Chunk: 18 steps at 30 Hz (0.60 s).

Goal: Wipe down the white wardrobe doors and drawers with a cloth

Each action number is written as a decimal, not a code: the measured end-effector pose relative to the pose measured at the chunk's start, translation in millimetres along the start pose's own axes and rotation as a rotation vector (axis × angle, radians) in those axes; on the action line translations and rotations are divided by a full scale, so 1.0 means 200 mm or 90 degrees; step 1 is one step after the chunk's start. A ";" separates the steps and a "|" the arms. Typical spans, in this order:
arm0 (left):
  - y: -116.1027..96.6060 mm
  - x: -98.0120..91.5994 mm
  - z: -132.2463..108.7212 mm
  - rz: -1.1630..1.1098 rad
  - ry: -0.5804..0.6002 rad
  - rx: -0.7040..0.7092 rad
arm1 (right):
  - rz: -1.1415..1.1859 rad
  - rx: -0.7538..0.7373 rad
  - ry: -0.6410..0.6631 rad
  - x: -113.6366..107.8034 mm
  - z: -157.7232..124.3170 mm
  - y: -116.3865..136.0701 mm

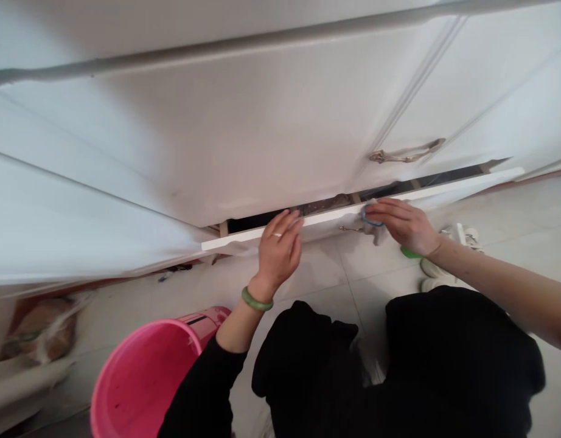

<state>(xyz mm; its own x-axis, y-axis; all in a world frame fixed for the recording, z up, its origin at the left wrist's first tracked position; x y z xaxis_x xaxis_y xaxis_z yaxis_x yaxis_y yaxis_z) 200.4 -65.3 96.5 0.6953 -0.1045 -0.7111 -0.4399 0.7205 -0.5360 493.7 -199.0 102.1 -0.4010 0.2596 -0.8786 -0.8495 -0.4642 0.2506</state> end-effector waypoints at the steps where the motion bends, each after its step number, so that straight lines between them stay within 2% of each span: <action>1: -0.03 0.06 0.04 0.026 0.049 0.005 | -0.010 0.013 -0.008 -0.03 -0.03 -0.02; 4: -0.07 0.15 0.12 0.084 0.100 -0.036 | -0.050 0.065 -0.047 -0.11 -0.13 -0.08; 7: -0.08 0.14 0.16 0.083 0.096 -0.058 | -0.075 0.142 -0.122 -0.20 -0.22 -0.10; 10: -0.11 0.12 0.19 0.096 0.125 -0.034 | -0.035 0.286 -0.198 -0.27 -0.29 -0.12; 13: -0.14 0.12 0.23 0.126 0.196 -0.007 | 0.038 0.453 -0.153 -0.25 -0.30 -0.13; 15: -0.17 0.15 0.27 0.128 0.259 -0.003 | 0.085 0.511 -0.102 -0.22 -0.27 -0.12; 18: -0.26 0.24 0.34 0.072 0.384 0.014 | 0.164 0.564 -0.075 -0.18 -0.24 -0.10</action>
Point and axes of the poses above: each hand's wrist, its own z-axis towards the middle knuckle, its own x-axis out of the palm, y = z × x, the point moved 6 cm from there along z, towards the middle knuckle, and after that the axes turned 13 degrees about -x, right-handed, at the moved point
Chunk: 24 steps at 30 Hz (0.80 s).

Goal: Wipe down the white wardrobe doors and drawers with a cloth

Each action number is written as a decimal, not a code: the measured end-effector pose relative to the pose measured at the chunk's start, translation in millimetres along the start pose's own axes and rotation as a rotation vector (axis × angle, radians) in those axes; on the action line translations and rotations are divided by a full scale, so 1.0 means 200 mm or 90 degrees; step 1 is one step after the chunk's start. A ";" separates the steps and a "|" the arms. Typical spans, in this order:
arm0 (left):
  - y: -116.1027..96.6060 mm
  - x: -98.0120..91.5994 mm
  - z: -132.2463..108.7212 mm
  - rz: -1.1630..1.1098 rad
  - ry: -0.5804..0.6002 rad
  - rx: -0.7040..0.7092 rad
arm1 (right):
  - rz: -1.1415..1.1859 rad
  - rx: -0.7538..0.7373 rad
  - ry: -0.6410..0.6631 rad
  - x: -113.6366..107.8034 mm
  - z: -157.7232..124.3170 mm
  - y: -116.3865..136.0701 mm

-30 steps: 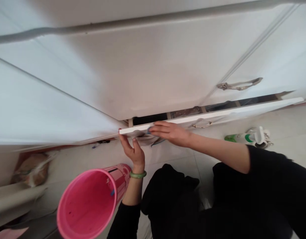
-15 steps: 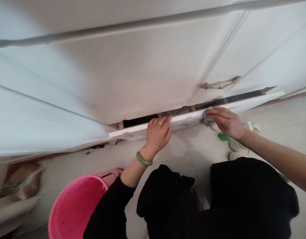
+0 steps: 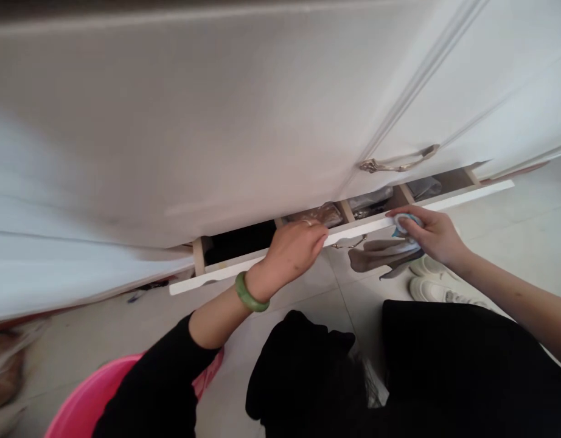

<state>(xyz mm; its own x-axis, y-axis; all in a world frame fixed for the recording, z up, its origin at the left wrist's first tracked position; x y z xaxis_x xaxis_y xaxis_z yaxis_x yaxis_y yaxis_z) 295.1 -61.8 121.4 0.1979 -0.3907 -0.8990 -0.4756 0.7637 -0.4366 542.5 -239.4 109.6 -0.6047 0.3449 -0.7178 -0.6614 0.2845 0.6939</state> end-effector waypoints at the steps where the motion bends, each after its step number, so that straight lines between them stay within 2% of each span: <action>1: -0.04 0.02 0.05 -0.018 0.039 0.017 | 0.020 0.019 0.004 0.01 0.00 0.00; 4: -0.15 0.08 0.20 -0.059 0.129 0.043 | 0.078 0.062 0.012 0.00 0.00 0.02; 6: -0.20 0.12 0.31 -0.103 0.175 0.042 | 0.097 0.102 0.049 -0.01 0.01 0.03; 10: -0.22 0.20 0.46 -0.221 0.212 0.077 | 0.090 0.187 0.154 -0.04 0.08 0.04; 16: -0.20 0.23 0.48 -0.287 0.202 0.191 | 0.090 0.185 0.277 -0.03 0.21 0.03; 21: -0.21 0.24 0.49 -0.287 0.188 0.209 | 0.079 0.179 0.313 -0.02 0.21 -0.01; 24: -0.22 0.25 0.49 -0.300 0.175 0.207 | 0.073 0.156 0.306 -0.02 0.18 -0.02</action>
<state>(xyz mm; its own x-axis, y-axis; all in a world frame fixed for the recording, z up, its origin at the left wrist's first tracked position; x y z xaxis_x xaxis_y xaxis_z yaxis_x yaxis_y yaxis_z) 409.6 -64.8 92.8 0.0743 -0.8074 -0.5853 -0.0980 0.5782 -0.8100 563.7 -208.7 112.1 -0.8393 -0.0450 -0.5418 -0.4916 0.4883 0.7210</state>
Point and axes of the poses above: each hand's wrist, its own z-axis towards the middle knuckle, its own x-axis out of the palm, y = z × x, the point moved 6 cm from there along z, towards the middle knuckle, and after that the axes turned 13 degrees about -x, right-handed, at the moved point
